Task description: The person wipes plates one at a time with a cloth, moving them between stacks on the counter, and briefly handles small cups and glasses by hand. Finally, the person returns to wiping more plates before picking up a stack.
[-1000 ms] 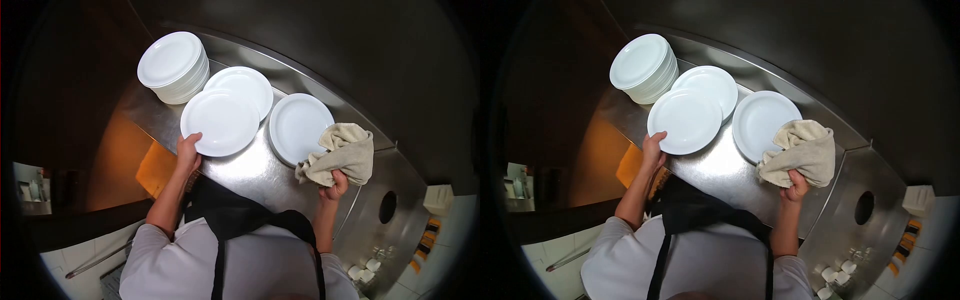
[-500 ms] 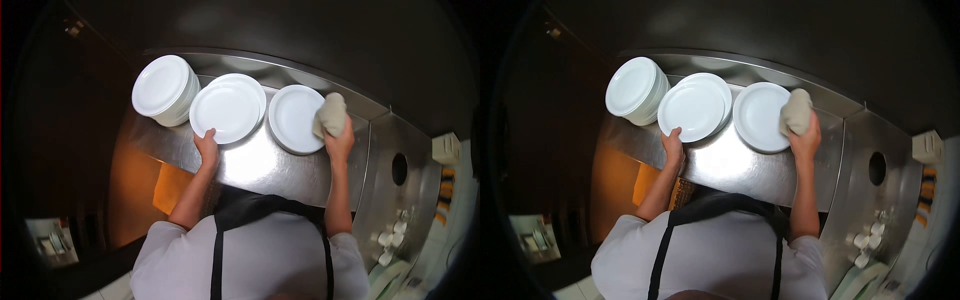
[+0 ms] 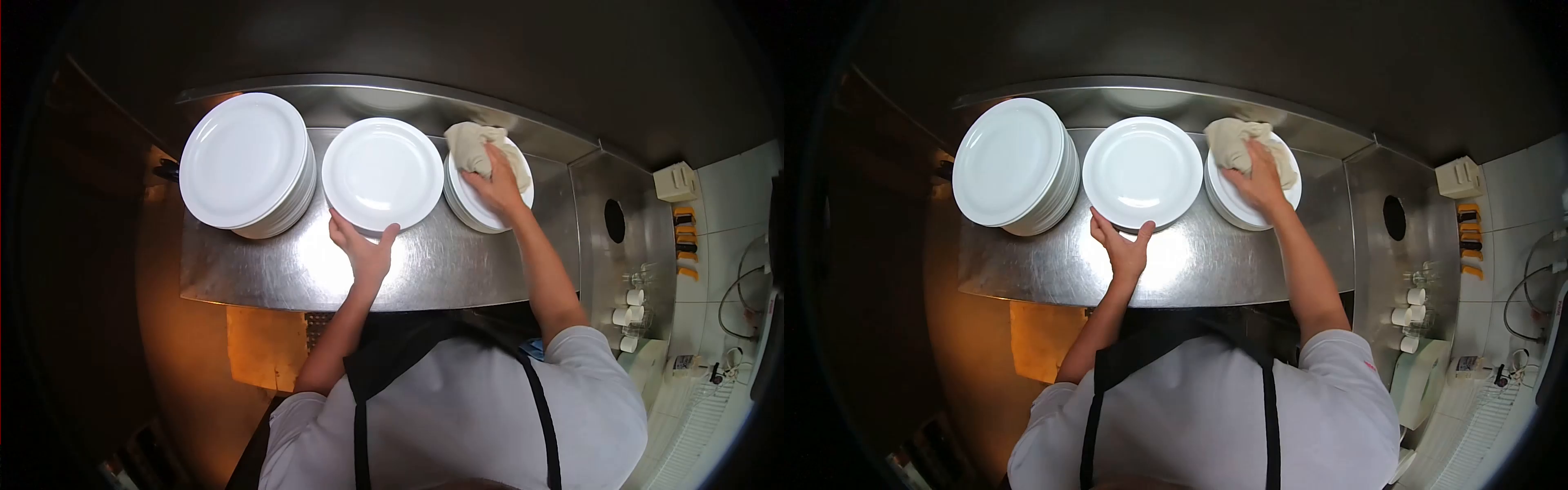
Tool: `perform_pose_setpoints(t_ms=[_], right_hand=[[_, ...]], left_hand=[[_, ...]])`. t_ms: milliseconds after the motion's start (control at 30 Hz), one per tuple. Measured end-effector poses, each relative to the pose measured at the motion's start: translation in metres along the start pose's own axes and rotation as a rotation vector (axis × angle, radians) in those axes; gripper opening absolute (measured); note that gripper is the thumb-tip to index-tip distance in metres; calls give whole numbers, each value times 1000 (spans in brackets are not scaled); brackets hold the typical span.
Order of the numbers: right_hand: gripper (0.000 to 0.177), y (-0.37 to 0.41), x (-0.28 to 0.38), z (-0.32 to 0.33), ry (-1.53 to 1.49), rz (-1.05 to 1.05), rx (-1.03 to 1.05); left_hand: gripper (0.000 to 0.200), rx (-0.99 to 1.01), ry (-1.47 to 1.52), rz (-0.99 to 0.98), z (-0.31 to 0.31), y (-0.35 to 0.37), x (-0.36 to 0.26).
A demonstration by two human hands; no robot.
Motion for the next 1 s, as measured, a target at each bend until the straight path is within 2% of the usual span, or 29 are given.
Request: perform_pose_setpoints(t_ms=[100,200,233,300,333,367,400,433,500,600,733,867,967,1000], right_hand=[[86,23,25,-2,-28,100,92],[85,73,30,15,-28,154,170],[84,85,28,23,-34,168,196],[81,104,8,46,69,109,213],[79,111,-10,51,100,81,217],[79,111,-20,52,121,59,187],[78,104,-31,54,145,41,157],[77,95,-41,59,172,29,124],[79,75,-55,59,208,39,90],[81,39,-67,55,207,91,42],[84,-5,-62,39,153,182,8],[87,-17,-31,17,19,298,15],[85,-3,-13,8,-124,444,171],[85,6,-7,10,-154,469,216]], left_hand=[[123,-14,25,52,1,-1,3],[122,-111,-85,51,9,9,-17],[116,-192,-77,-100,10,16,-19],[98,-182,-87,-349,11,40,-23],[72,176,169,-477,-9,52,-40],[54,304,72,-596,-26,57,-56],[49,422,14,-562,-45,61,-69],[61,417,-29,-572,-66,64,-72],[86,463,86,-151,-102,66,-77],[110,345,11,-41,-150,67,-52],[127,290,-132,-143,-174,71,-78],[129,185,-165,-95,-192,76,-64],[129,182,29,-106,-199,75,-54],[123,179,68,-72,-198,75,-64]])
Point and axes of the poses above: each hand's wrist, its own y-axis away from the middle knuckle, its own z-axis out of the back of the hand, x = y × z, the point moved 3 cm from there along -y, towards the middle knuckle
